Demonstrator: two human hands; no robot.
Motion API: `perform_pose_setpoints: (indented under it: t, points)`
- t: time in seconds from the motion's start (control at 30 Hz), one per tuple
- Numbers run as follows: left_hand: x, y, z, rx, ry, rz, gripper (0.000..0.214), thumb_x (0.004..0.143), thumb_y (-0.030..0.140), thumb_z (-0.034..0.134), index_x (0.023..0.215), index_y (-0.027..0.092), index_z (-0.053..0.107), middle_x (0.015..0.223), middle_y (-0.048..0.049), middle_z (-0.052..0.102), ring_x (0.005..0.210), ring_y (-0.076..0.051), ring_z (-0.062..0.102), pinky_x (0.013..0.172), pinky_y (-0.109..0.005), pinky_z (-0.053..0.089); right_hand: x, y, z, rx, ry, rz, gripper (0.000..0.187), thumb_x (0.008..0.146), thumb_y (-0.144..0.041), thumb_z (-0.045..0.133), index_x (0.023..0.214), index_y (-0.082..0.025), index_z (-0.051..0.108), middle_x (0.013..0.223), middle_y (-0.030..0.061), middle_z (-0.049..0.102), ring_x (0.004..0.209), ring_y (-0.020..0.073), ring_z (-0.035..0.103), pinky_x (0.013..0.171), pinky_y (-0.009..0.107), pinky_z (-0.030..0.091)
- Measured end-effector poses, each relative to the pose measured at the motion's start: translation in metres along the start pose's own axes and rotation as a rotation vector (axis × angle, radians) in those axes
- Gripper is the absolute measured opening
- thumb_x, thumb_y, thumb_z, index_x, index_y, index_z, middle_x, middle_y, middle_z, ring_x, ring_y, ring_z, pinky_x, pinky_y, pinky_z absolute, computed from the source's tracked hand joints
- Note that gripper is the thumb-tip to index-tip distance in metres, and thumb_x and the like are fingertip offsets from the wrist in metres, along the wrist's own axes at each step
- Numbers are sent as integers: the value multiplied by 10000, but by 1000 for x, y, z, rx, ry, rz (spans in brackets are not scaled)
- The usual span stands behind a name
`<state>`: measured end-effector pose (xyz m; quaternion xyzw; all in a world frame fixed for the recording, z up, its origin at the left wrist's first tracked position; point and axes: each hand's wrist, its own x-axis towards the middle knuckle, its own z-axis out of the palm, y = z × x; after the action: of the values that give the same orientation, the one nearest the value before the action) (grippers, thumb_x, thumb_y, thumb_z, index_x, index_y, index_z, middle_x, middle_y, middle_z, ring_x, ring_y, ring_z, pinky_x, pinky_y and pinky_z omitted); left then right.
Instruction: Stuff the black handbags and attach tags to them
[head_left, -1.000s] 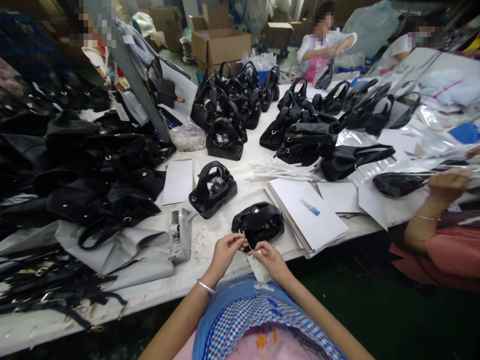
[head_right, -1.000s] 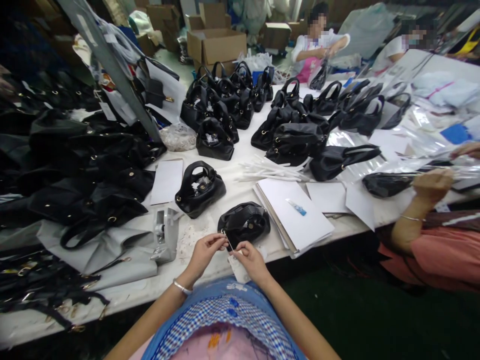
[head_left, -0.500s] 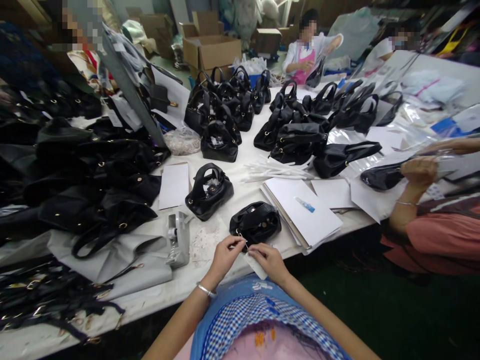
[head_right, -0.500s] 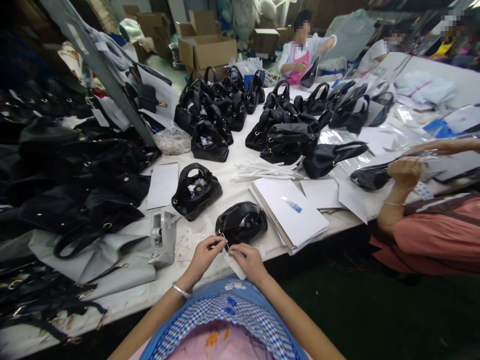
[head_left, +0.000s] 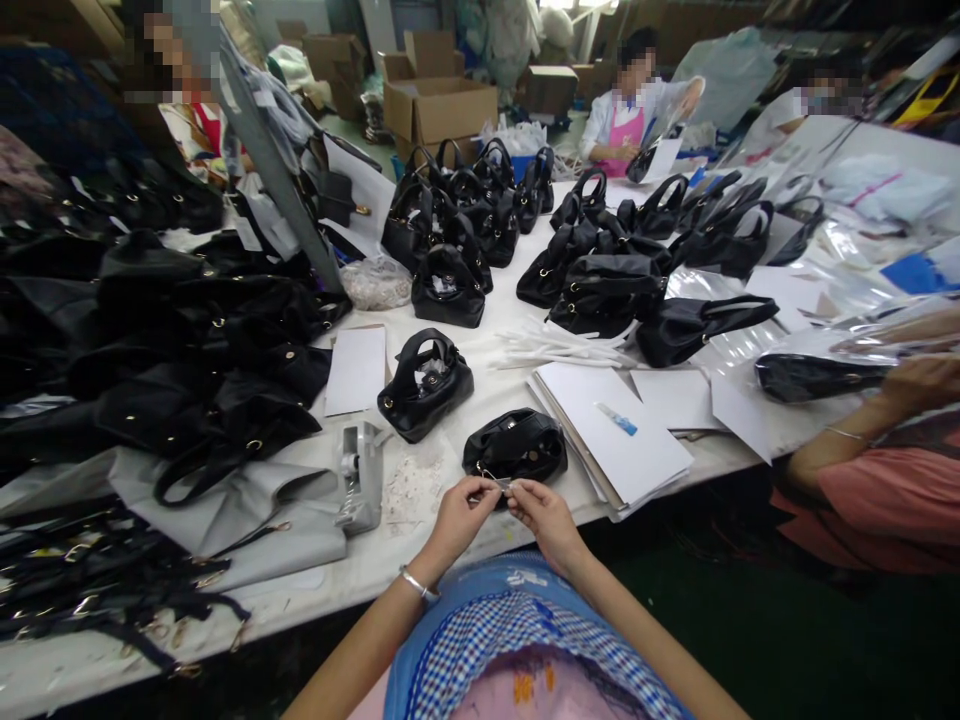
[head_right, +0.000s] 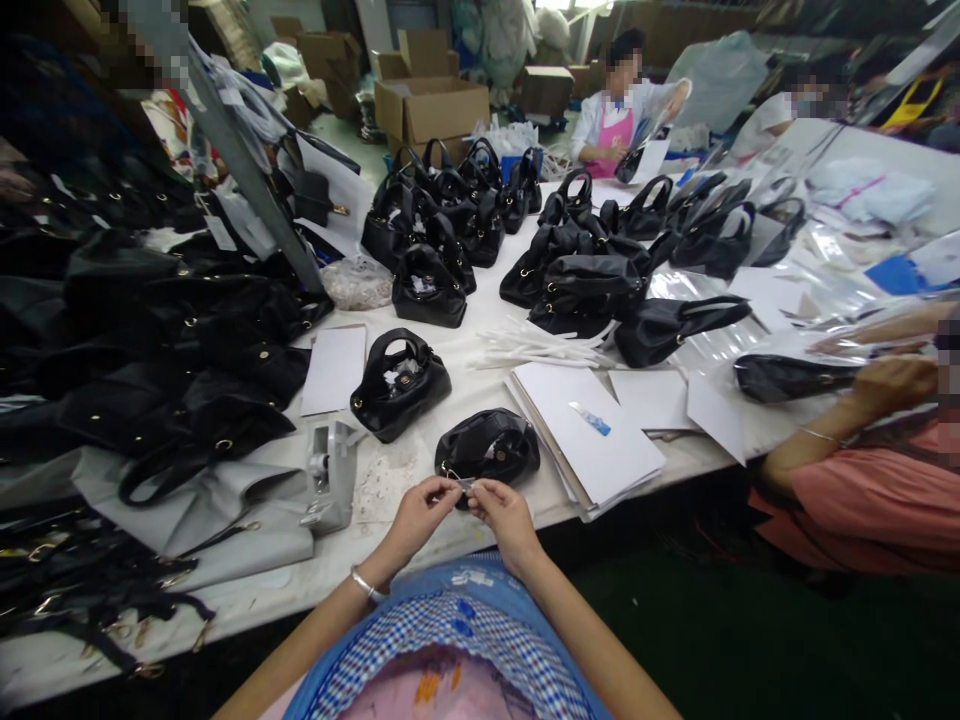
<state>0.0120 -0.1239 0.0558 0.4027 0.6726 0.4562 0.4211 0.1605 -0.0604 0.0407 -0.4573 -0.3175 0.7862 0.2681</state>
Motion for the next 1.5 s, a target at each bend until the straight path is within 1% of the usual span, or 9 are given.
perform_pose_setpoints:
  t: [0.1, 0.33, 0.67, 0.77, 0.9, 1.03, 1.2, 1.33, 1.5]
  points:
    - [1, -3, 1, 17, 19, 4, 183, 840, 308, 589, 852, 167, 705, 864, -62, 702, 815, -181, 638, 719, -262, 472, -3, -1, 1, 44, -14, 46, 310, 657, -383, 813, 877, -185, 719, 878, 41, 704, 776, 130, 620, 775, 269, 491]
    - [3, -2, 3, 34, 28, 0, 182, 836, 314, 591, 831, 168, 701, 836, -58, 695, 785, -175, 635, 683, -253, 470, 0, 2, 1, -106, 38, -28, 312, 681, -392, 788, 894, -169, 740, 739, 8, 647, 653, 104, 520, 637, 235, 432]
    - [5, -4, 6, 34, 56, -28, 184, 818, 313, 611, 821, 166, 721, 829, -65, 714, 784, -189, 643, 694, -275, 477, 5, 4, 2, -278, 26, -129, 313, 727, -438, 731, 895, -173, 733, 795, 34, 684, 715, 149, 570, 703, 281, 467]
    - [4, -2, 8, -36, 73, -107, 209, 803, 334, 630, 834, 161, 742, 824, -73, 731, 780, -198, 654, 710, -292, 486, 5, 0, 2, -421, 40, -232, 296, 752, -441, 705, 876, -174, 735, 837, 54, 695, 784, 183, 605, 752, 304, 478]
    - [-3, 8, 10, -299, -2, -303, 313, 817, 391, 611, 984, 158, 739, 915, -90, 743, 832, -205, 665, 710, -294, 498, 1, -10, 7, -666, 62, -478, 238, 825, -410, 638, 843, -197, 741, 797, 47, 651, 753, 176, 591, 701, 288, 470]
    - [-8, 16, 11, -435, -37, -378, 359, 791, 376, 643, 1083, 180, 713, 1019, -91, 727, 919, -206, 649, 730, -283, 482, -2, -16, 13, -747, 68, -608, 213, 862, -376, 602, 872, -218, 743, 788, 44, 620, 735, 171, 574, 694, 290, 469]
    - [-9, 16, 8, -421, -47, -408, 333, 760, 382, 675, 1042, 208, 711, 963, -63, 706, 913, -193, 625, 719, -270, 475, 2, -9, 4, -688, 20, -521, 223, 859, -394, 595, 878, -226, 740, 812, 47, 655, 752, 187, 589, 698, 297, 470]
    - [-7, 16, 6, -544, -28, -417, 278, 745, 398, 706, 914, 177, 704, 860, -39, 657, 800, -138, 598, 738, -250, 483, 8, 0, -7, -606, 88, -432, 252, 832, -358, 614, 1026, -217, 692, 969, 58, 689, 774, 188, 621, 733, 305, 488]
    - [-3, 19, 4, -685, -112, -455, 245, 742, 385, 719, 831, 162, 677, 763, -14, 595, 705, -99, 553, 687, -211, 479, 19, 8, 0, -778, -13, -453, 335, 775, -197, 637, 1109, -222, 655, 1078, 59, 653, 650, 127, 594, 639, 267, 487]
